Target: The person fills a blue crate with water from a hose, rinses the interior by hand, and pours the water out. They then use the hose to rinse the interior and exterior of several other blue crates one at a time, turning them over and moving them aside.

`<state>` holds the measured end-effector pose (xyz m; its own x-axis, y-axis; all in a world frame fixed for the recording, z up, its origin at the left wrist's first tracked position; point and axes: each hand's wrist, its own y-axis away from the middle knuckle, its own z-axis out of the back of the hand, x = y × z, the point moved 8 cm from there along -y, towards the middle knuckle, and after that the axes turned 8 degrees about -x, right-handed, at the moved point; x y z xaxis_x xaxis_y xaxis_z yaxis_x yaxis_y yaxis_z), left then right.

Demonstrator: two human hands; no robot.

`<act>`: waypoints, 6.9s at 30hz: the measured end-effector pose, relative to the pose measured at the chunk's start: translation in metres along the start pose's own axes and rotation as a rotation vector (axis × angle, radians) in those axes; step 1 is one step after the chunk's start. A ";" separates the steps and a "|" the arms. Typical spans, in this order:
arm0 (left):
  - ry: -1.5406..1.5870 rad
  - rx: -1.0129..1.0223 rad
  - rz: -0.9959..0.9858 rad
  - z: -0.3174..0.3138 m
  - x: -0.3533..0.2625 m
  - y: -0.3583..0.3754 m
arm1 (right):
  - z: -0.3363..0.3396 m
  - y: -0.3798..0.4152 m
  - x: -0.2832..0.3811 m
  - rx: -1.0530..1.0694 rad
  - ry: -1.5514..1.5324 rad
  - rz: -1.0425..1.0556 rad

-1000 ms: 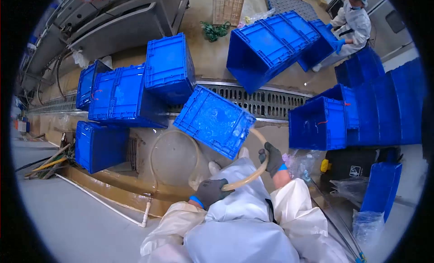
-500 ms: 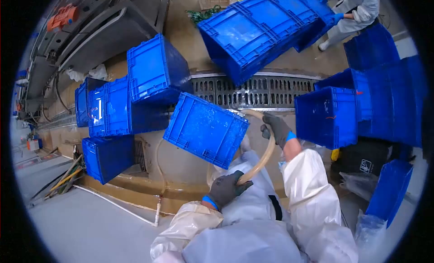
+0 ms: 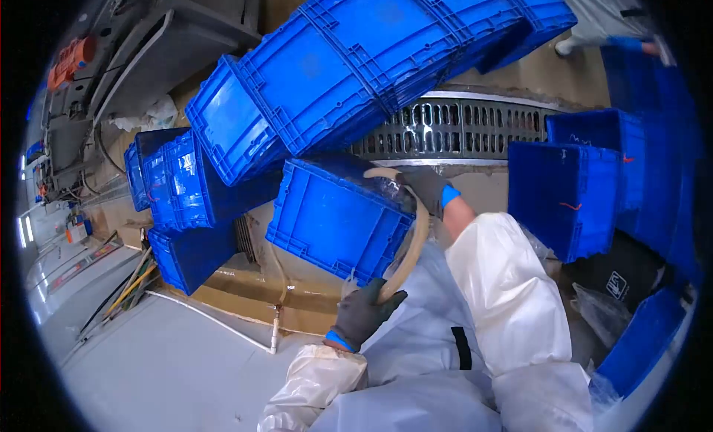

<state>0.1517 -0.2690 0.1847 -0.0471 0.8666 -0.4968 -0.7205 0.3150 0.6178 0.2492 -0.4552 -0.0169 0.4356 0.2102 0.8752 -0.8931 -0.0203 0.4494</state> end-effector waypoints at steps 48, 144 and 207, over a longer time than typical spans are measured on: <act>1.176 -0.609 0.303 0.161 0.357 0.114 | -0.265 0.158 0.033 -0.234 0.807 0.091; 0.705 -0.518 0.270 0.103 0.310 0.142 | 0.121 0.338 -0.207 -0.916 0.780 -1.031; 0.551 -0.427 0.054 0.099 0.250 0.230 | -0.304 0.198 0.103 -0.330 -1.262 -0.545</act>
<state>0.0421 0.0580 0.2632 -0.3530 0.5184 -0.7789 -0.9110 -0.0006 0.4124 0.0831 -0.1406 0.1073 0.3787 -0.8891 0.2570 -0.4912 0.0422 0.8700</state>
